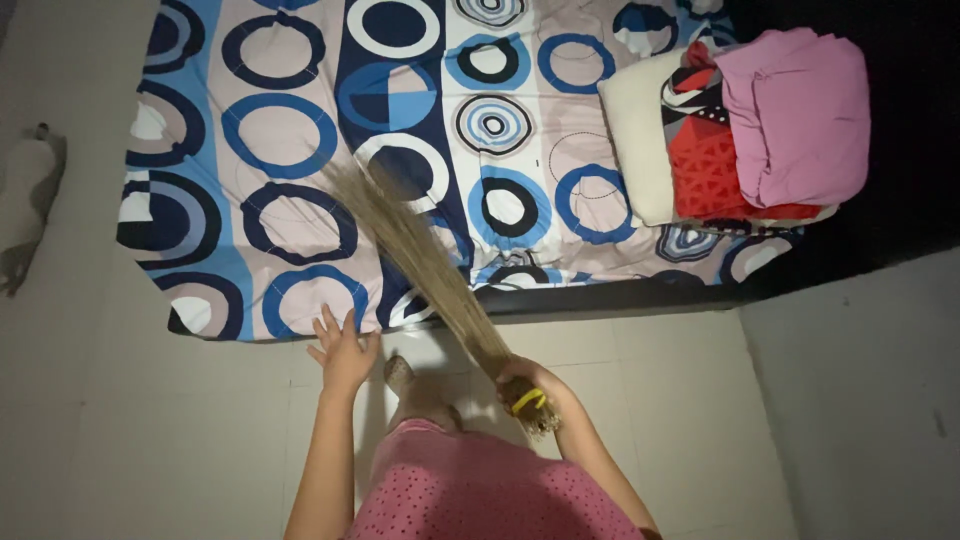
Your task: Clean the surface of a bed using a hand-held broom.
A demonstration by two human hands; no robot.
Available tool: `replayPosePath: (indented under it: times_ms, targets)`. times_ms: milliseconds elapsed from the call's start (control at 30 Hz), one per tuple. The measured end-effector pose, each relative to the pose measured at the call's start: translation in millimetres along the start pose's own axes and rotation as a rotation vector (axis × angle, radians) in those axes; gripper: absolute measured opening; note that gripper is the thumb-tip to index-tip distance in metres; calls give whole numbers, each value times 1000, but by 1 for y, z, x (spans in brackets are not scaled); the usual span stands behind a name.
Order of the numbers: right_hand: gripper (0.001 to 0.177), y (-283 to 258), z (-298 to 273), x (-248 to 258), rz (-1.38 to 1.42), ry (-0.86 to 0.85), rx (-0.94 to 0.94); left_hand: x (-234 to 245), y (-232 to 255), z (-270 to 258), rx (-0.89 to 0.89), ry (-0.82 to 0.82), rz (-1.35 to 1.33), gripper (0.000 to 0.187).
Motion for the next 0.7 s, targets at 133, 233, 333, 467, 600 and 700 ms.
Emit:
replayPosePath:
  times_ms: [133, 233, 333, 467, 600, 700]
  targets:
    - [29, -2, -30, 18, 82, 50, -74, 4, 3, -1, -3, 4, -5, 80]
    - [31, -10, -52, 42, 51, 395, -22, 7, -4, 2, -24, 10, 0, 79]
    - [32, -8, -41, 72, 164, 533, 86, 13, -6, 3, -29, 17, -4, 78]
    - [38, 1, -9, 55, 139, 425, 67, 22, -23, 2, 21, 14, -1, 77]
    - [35, -7, -4, -44, -203, 367, 1, 38, -57, -4, 93, -6, 30, 79]
    - [39, 18, 85, -71, -433, 40, -62, 62, -92, 0, 145, 2, 79, 77]
Point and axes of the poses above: each hand's wrist, its own z-axis towards the middle knuckle, its own x-axis out of the back of the hand, y = z × x, the point moved 2 cm from there along z, towards the middle knuckle, and after that the axes turned 12 degrees about y, right-handed, at the moved point
